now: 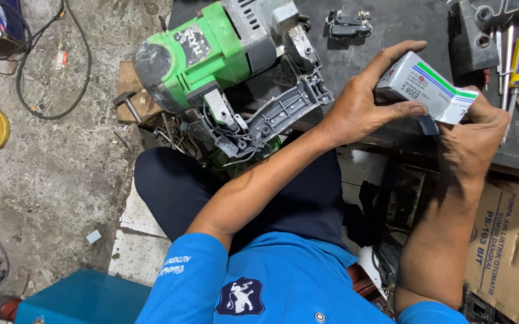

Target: Repairing a green power jigsaw by inspecting internal components, testing with a multimeter, and stripping wires.

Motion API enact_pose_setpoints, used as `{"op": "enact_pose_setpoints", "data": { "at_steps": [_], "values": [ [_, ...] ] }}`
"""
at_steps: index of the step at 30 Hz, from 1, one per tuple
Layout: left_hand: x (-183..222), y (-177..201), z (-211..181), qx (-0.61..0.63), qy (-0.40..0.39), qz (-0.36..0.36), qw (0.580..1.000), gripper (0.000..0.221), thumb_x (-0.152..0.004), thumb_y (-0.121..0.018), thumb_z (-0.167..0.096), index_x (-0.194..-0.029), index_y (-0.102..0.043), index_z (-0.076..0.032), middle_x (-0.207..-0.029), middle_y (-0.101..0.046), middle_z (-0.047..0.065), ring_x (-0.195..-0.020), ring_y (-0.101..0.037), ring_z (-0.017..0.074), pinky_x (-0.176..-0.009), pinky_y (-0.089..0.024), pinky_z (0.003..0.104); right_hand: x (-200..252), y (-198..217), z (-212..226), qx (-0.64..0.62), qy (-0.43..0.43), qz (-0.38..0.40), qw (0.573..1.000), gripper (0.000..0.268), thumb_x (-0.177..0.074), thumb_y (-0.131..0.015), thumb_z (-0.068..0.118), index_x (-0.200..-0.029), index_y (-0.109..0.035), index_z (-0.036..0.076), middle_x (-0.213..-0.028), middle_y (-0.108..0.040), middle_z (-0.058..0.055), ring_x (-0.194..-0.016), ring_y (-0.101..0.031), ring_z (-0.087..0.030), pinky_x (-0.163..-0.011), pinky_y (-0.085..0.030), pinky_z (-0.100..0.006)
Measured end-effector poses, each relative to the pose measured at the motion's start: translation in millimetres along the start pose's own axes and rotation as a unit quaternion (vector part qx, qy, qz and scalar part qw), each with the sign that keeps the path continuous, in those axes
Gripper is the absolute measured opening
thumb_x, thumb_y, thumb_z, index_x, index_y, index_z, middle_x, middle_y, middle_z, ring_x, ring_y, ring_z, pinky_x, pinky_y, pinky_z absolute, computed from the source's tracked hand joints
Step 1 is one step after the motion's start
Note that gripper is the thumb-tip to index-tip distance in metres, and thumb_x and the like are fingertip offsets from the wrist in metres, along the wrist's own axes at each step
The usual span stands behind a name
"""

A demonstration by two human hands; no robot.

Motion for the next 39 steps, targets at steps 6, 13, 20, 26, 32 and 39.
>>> {"op": "enact_pose_setpoints", "data": {
  "at_steps": [6, 13, 20, 26, 32, 39],
  "values": [
    [-1.0, 2.8, -13.0, 0.029, 0.040, 0.009, 0.999, 0.073, -0.098, -0.080, -0.042, -0.158, -0.038, -0.034, -0.143, -0.060, 0.000, -0.119, -0.069, 0.0137, -0.109, -0.059, 0.035, -1.6, 1.6, -12.5, -0.026, -0.017, 0.011, 0.999, 0.038, -0.104, -0.085, 0.022, -0.121, -0.068, -0.008, -0.109, -0.060, -0.011, -0.102, -0.057, -0.017, -0.085, -0.047, -0.030],
    [-5.7, 2.5, -15.8, 0.023, 0.062, 0.008, 0.998, 0.072, -0.093, -0.076, -0.047, -0.153, -0.041, -0.028, -0.141, -0.061, 0.005, -0.121, -0.068, 0.0173, -0.105, -0.060, 0.034, -7.8, 6.7, 2.9, -0.011, 0.016, 0.033, 0.999, 0.050, -0.099, -0.078, 0.030, -0.120, -0.064, -0.013, -0.109, -0.060, -0.019, -0.101, -0.060, -0.026, -0.085, -0.049, -0.035],
    [-6.4, 3.3, -22.4, 0.037, 0.081, 0.013, 0.996, 0.069, -0.095, -0.069, -0.054, -0.152, -0.039, -0.027, -0.128, -0.065, 0.005, -0.115, -0.071, 0.0182, -0.098, -0.063, 0.036, -5.3, 10.9, 3.6, 0.004, 0.008, 0.012, 1.000, 0.022, -0.108, -0.079, 0.004, -0.113, -0.063, -0.011, -0.107, -0.059, -0.017, -0.099, -0.058, -0.023, -0.081, -0.046, -0.033],
    [-5.9, 2.8, -22.4, 0.049, 0.077, 0.006, 0.996, 0.070, -0.096, -0.068, -0.056, -0.152, -0.039, -0.026, -0.127, -0.066, 0.005, -0.114, -0.073, 0.0182, -0.099, -0.066, 0.036, 1.5, 15.2, -14.8, 0.011, 0.001, -0.017, 1.000, 0.034, -0.102, -0.079, 0.016, -0.122, -0.068, -0.010, -0.118, -0.057, -0.016, -0.098, -0.054, -0.020, -0.073, -0.041, -0.029],
    [-8.1, 3.0, -24.8, 0.073, 0.088, -0.005, 0.993, 0.072, -0.093, -0.068, -0.056, -0.150, -0.041, -0.022, -0.129, -0.063, 0.008, -0.117, -0.074, 0.0230, -0.092, -0.073, 0.036, -2.4, 10.6, 4.7, 0.000, 0.001, -0.015, 1.000, 0.035, -0.102, -0.079, 0.015, -0.124, -0.068, -0.011, -0.128, -0.058, -0.019, -0.108, -0.061, -0.025, -0.077, -0.050, -0.030],
    [-6.7, 6.7, -5.0, 0.094, 0.024, -0.057, 0.994, 0.074, -0.099, -0.065, -0.065, -0.157, -0.040, -0.027, -0.140, -0.060, 0.010, -0.118, -0.069, 0.0215, -0.104, -0.064, 0.035, -12.0, -6.9, 32.4, -0.018, 0.003, -0.052, 0.998, 0.026, -0.101, -0.071, -0.002, -0.123, -0.066, -0.014, -0.115, -0.063, -0.021, -0.105, -0.063, -0.027, -0.085, -0.055, -0.035]
  ]
}}
Point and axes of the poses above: each hand's wrist, its own x-axis away from the middle knuckle, its own y-axis out of the back of the hand, z = x × y, the point moved 4 cm from there along -x, towards the middle knuckle
